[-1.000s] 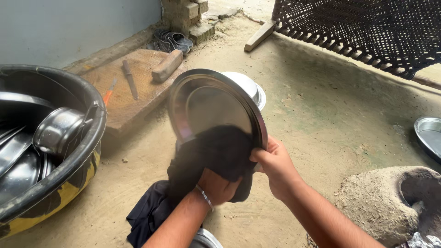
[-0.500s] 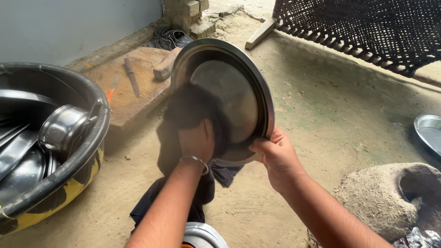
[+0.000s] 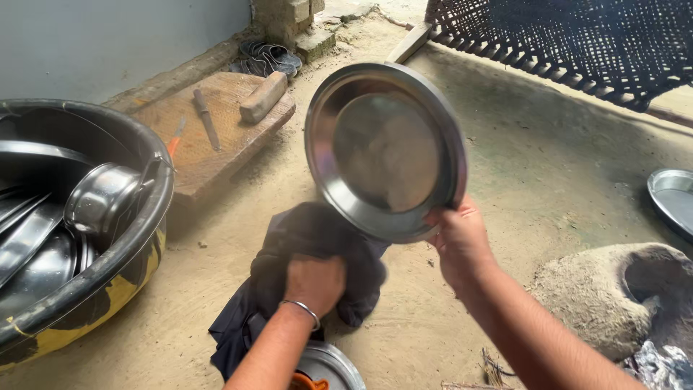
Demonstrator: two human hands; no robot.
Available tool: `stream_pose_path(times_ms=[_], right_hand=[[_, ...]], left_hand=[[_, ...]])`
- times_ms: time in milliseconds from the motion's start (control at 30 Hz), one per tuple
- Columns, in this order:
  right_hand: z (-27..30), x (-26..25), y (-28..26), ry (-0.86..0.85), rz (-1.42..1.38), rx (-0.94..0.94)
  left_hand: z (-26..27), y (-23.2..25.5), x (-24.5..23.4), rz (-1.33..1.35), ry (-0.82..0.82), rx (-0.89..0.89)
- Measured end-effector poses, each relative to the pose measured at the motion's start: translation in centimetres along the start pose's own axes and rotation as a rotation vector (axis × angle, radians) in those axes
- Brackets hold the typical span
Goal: The person removes metal dishes from a basin, rinses a pressure cooker in a pot of water, adjusts wood in a clay stove, and wipes a metal plate with a cloth.
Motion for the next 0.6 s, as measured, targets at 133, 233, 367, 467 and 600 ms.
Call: stream_pose_path(times_ms=[133,233,367,467,600], right_hand=[[0.4,-0.7,-1.8,0.077,0.008,0.003],[1.3,-1.5,-2.2,0.091,0.026,0.042],[2.8,-3.4,-2.7,0.085,0.041,0.042],[4.2,-5.5,-3.7,0.089,-0.038,0.06],[5.7,-7.8,-5.7,0.161,-0.081,0.09]], left_hand=[[0.3,-6.8,4.7,0.16,-0.071,-0.44],[0.1,-9.5,4.4,0.353,-0.156,-0.573],[-1.3,-8.5,-5.1,0.386,0.014,-0.586],[-0.6,-7.0,-11.3,0.565,0.18,-0.767],[-2.1,-0.5,-17.7,0.498,0.659,-0.378]])
Point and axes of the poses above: each hand's wrist, its own z-axis away from the middle knuckle, its own x-axis out of the palm, y = z × x, the point moved 9 cm from there along -z, towards the middle knuckle, and after that the axes turned 13 degrees about -z, right-handed, at the moved point
